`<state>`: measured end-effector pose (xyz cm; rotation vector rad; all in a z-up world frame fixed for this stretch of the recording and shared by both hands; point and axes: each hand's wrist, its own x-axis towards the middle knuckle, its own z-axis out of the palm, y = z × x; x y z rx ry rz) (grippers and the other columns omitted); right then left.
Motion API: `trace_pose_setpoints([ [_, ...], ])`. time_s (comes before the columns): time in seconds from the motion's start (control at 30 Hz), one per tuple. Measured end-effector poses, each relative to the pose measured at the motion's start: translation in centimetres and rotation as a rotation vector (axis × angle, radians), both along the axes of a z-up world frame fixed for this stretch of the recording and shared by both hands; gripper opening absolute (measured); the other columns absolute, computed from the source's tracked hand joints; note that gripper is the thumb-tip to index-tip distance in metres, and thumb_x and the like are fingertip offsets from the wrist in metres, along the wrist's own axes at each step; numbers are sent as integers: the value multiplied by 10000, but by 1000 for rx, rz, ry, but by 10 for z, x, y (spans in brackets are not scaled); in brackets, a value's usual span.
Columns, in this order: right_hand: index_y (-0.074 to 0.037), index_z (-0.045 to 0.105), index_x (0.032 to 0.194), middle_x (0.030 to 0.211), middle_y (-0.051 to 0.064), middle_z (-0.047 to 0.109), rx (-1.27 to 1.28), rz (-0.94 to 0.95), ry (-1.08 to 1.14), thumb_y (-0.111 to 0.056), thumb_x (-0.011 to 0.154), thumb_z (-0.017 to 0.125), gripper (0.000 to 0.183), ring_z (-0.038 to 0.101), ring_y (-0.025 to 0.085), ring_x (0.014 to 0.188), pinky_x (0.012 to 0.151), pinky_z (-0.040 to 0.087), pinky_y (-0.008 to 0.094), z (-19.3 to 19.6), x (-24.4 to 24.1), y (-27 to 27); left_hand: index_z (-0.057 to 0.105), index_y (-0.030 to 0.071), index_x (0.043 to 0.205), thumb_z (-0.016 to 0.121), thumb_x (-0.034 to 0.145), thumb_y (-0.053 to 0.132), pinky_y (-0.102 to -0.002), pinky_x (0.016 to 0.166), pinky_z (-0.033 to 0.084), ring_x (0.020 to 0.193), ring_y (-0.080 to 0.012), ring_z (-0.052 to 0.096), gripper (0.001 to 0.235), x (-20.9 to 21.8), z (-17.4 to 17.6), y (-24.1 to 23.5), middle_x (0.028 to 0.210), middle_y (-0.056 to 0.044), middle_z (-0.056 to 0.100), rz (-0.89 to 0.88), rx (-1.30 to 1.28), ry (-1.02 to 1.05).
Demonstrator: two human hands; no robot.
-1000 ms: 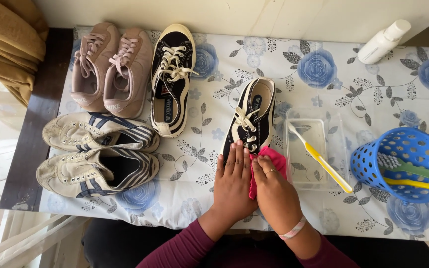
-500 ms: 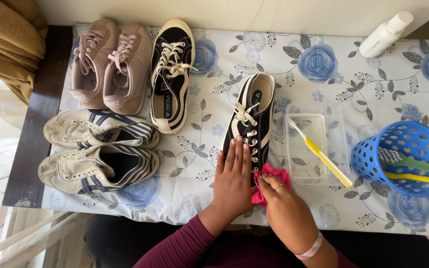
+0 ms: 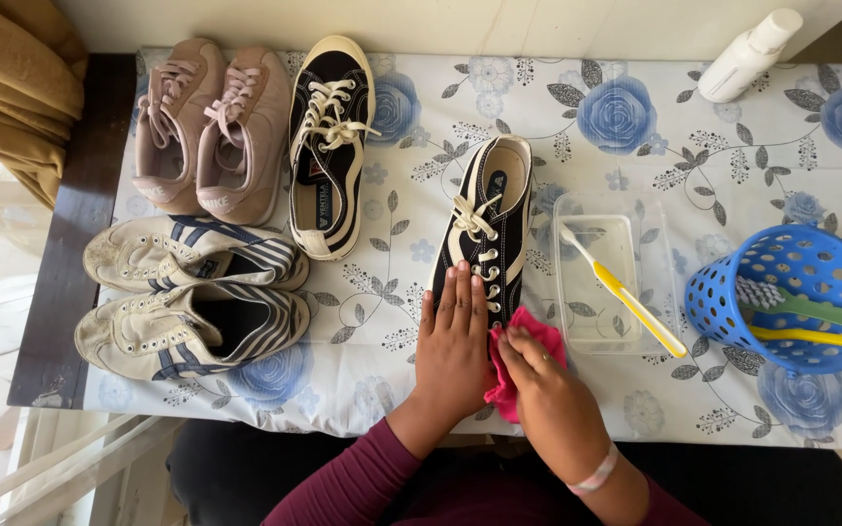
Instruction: The person scrubs the white laces and rubber toe cap of a black sneaker using a yellow toothbrush dipped in a liquid solution. They then wipe the shoe with a pink cloth. Other shoes are visible on the table.
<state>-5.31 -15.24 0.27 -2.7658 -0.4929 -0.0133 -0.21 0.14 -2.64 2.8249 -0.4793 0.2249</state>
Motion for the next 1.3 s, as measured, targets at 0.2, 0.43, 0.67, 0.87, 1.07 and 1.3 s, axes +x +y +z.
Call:
trace_pose_setpoints([
  [0.2, -94, 565, 1442, 1526, 63, 532, 71, -9, 46, 106, 883, 486, 599, 545, 215, 1380, 1003, 561, 348, -7, -13, -18, 162, -22, 1627, 589, 866, 531, -540, 1281, 156, 1609, -349, 149, 1033, -2, 6, 3, 1722, -208, 153, -31, -56, 19],
  [0.43, -98, 601, 1401, 1484, 45, 565, -145, 99, -50, -89, 888, 561, 515, 492, 221, 1424, 1009, 532, 324, -33, -19, -36, 222, -16, 1615, 654, 845, 550, -532, 1271, 150, 1595, -358, 182, 1049, -1, 17, 5, 1707, -221, 199, -43, -155, 60],
  [0.67, -86, 644, 1354, 1328, 94, 683, 119, 28, -16, -86, 930, 610, 426, 736, 215, 1009, 793, 636, 359, 63, 1, -45, 212, 11, 1628, 612, 917, 573, -512, 1278, 159, 1602, -332, 180, 991, -2, 16, 3, 1717, -188, 198, -10, -125, 22],
  [0.87, -46, 652, 1356, 1221, 116, 713, 52, -101, -183, -143, 993, 595, 380, 662, 311, 1083, 929, 558, 431, 80, 22, -80, 225, 18, 1626, 632, 909, 563, -516, 1272, 186, 1600, -332, 187, 989, -1, 15, 2, 1719, -177, 196, -8, -109, 16],
  [1.07, -169, 685, 1351, 1156, 57, 717, -203, -231, -237, -257, 960, 670, 401, 723, 269, 967, 848, 587, 388, 59, 38, -98, 140, -7, 1645, 751, 831, 536, -551, 1243, 28, 1596, -353, 111, 1153, -1, 10, 0, 1732, -205, 113, -2, -92, 154],
  [1.3, -126, 663, 1372, 1137, 112, 753, -238, -261, -3, -124, 986, 625, 388, 764, 243, 897, 794, 614, 324, 51, 48, -98, 160, 0, 1644, 770, 818, 536, -550, 1244, 29, 1595, -349, 115, 1159, -2, 10, 0, 1730, -202, 128, 2, -88, 141],
])
